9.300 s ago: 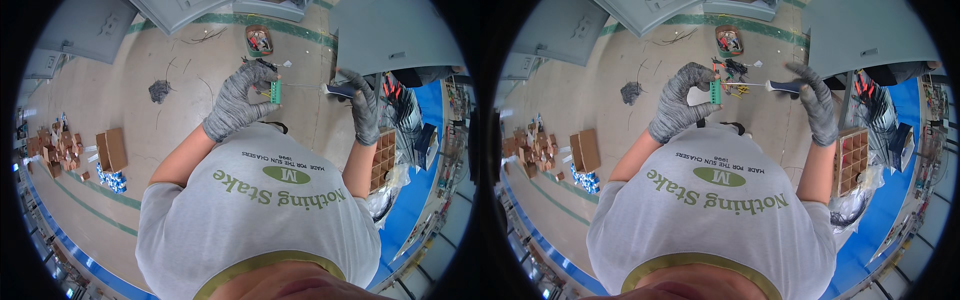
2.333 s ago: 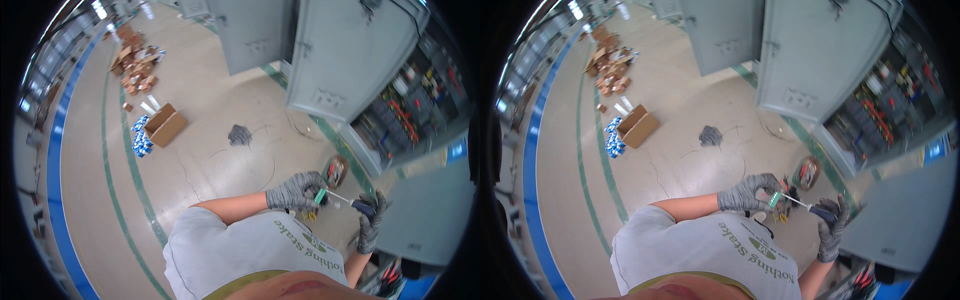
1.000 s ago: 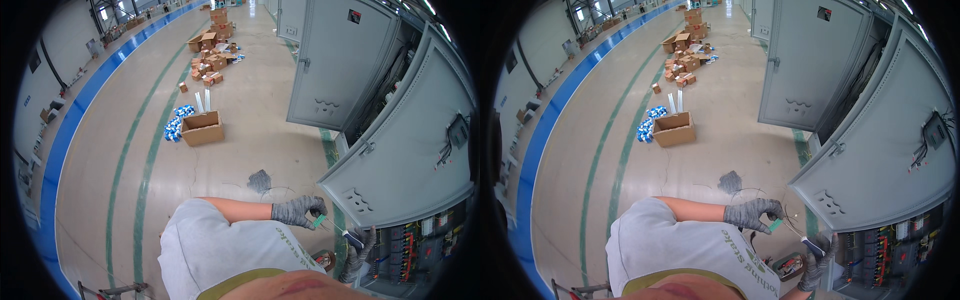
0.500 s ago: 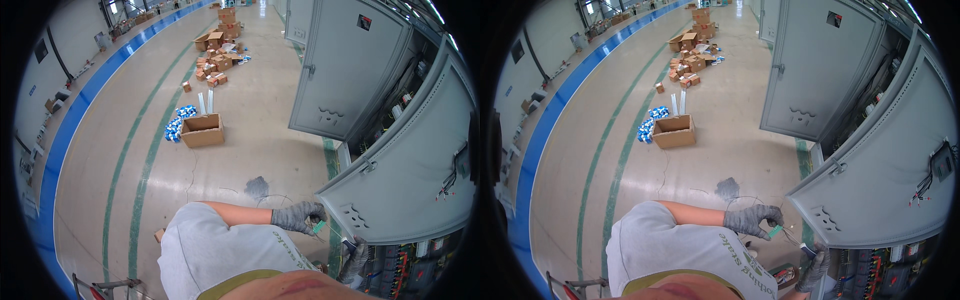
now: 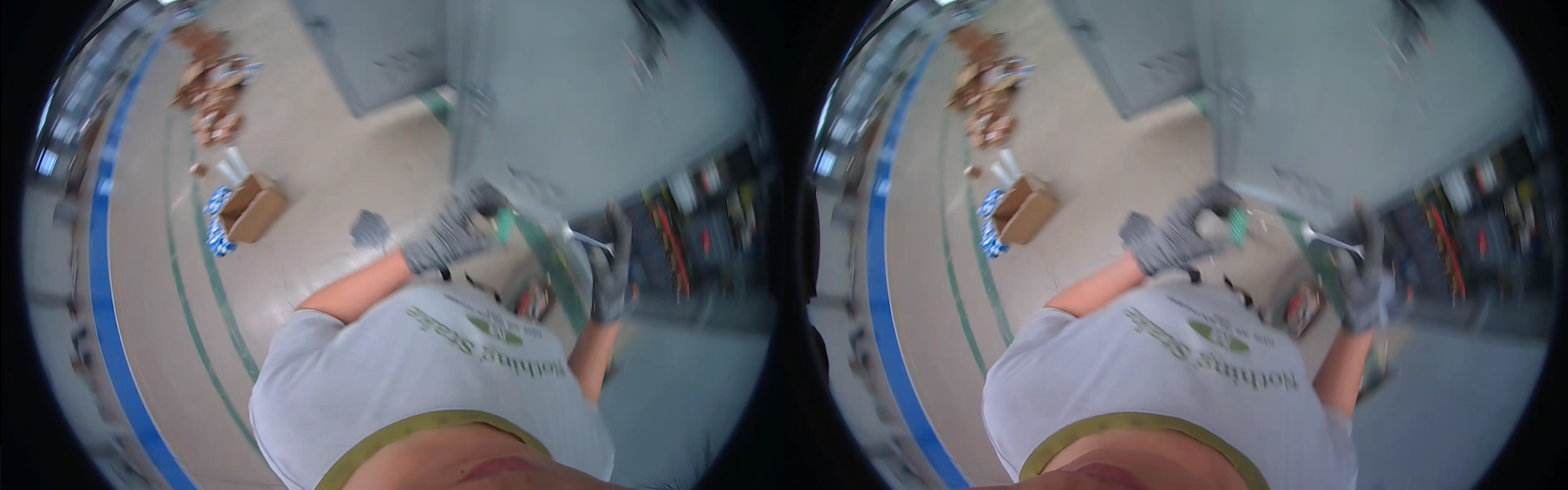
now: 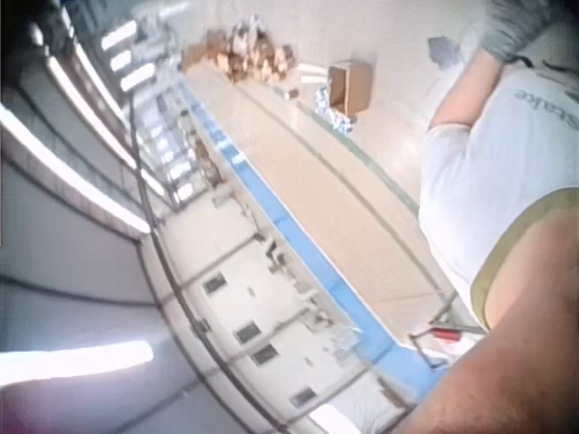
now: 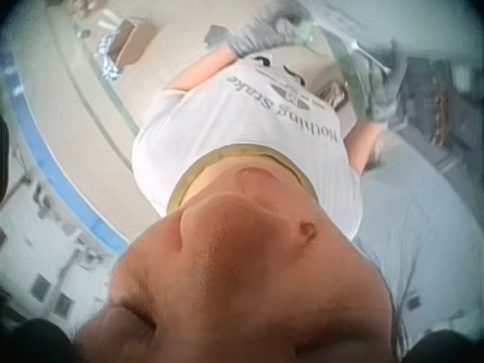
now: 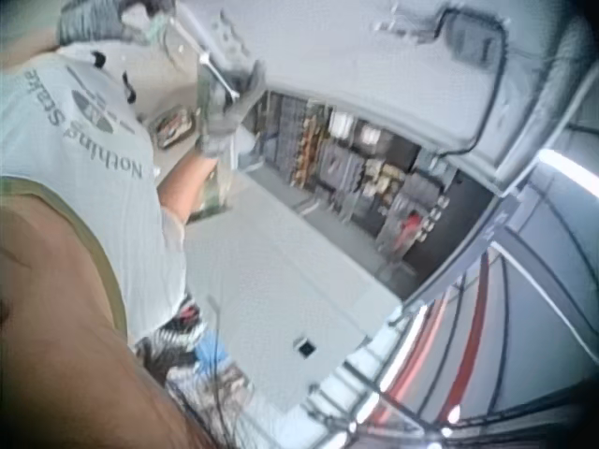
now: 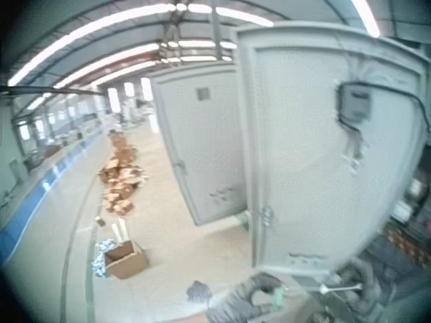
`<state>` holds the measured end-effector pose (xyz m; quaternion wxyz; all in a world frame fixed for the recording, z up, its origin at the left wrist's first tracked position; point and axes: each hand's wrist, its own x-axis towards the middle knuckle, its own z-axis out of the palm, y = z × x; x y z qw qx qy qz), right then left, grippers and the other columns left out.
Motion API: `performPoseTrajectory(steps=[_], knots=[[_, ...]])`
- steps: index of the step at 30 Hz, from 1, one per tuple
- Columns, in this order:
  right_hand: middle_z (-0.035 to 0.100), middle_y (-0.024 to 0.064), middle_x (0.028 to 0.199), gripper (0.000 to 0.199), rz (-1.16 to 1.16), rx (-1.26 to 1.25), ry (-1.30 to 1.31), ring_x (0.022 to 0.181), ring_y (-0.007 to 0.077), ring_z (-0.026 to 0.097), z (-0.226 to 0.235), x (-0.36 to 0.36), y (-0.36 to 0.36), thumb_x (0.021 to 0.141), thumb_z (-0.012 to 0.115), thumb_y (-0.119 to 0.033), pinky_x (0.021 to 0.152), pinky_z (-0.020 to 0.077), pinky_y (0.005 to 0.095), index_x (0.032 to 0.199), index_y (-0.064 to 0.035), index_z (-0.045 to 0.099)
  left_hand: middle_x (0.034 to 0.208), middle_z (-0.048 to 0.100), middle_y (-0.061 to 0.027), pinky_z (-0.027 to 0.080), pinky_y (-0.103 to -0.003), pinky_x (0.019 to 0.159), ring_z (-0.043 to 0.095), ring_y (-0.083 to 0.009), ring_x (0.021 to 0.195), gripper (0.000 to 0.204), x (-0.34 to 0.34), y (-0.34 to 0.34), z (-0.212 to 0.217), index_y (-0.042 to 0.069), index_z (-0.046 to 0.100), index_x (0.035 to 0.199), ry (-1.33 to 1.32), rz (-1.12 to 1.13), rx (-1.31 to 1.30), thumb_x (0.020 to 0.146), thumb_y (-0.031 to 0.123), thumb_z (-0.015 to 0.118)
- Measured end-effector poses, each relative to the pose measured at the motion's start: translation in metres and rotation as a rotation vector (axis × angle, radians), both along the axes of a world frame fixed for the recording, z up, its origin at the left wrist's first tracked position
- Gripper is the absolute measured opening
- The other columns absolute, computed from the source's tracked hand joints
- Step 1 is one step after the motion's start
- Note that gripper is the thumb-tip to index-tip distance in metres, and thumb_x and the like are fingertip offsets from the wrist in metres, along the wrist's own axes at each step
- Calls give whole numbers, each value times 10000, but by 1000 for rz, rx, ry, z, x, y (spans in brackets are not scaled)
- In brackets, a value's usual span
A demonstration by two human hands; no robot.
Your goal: The person connects wires to a green terminal block using a screwdriver and pliers inside an electrical cabinet. They tighten screws to secure the wires and trim excess wire length.
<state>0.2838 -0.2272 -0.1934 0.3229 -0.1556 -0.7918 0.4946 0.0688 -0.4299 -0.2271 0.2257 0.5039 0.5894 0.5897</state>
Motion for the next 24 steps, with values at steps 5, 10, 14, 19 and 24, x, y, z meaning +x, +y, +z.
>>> performPoseTrajectory(steps=[5,10,14,19,24], knots=[[608,101,1077,616,72,-373,-154,972,168,579,8,34,37,877,622,-233,889,463,284,1421,-49,398,1060,607,-58,485,-310,872,583,-161,977,492,20,47,8,51,633,1125,35,-26,23,684,77,849],[604,51,953,462,-211,-142,32,816,100,581,-2,20,49,900,638,-280,732,475,237,1280,-36,540,1074,627,-48,492,-294,891,594,-148,976,510,11,91,9,50,647,1125,10,-58,-16,661,43,858],[612,47,919,346,-200,-264,184,803,85,605,6,14,44,924,633,-296,633,455,229,1135,-22,636,1104,631,-53,497,-300,887,602,-155,995,496,10,96,12,51,642,1125,35,-95,2,675,49,851],[615,87,1022,267,-236,-122,-72,956,146,613,15,0,56,925,603,-168,774,480,276,1147,-21,614,1105,633,-63,503,-311,870,612,-175,1000,449,-6,80,17,66,642,1102,42,-22,88,703,109,842],[536,160,1259,422,162,-5,155,1184,257,517,1,-39,81,858,601,-62,1017,399,375,1256,3,476,1039,593,-93,500,-342,845,591,-205,962,469,-36,65,12,44,614,1095,111,49,127,735,259,824]])
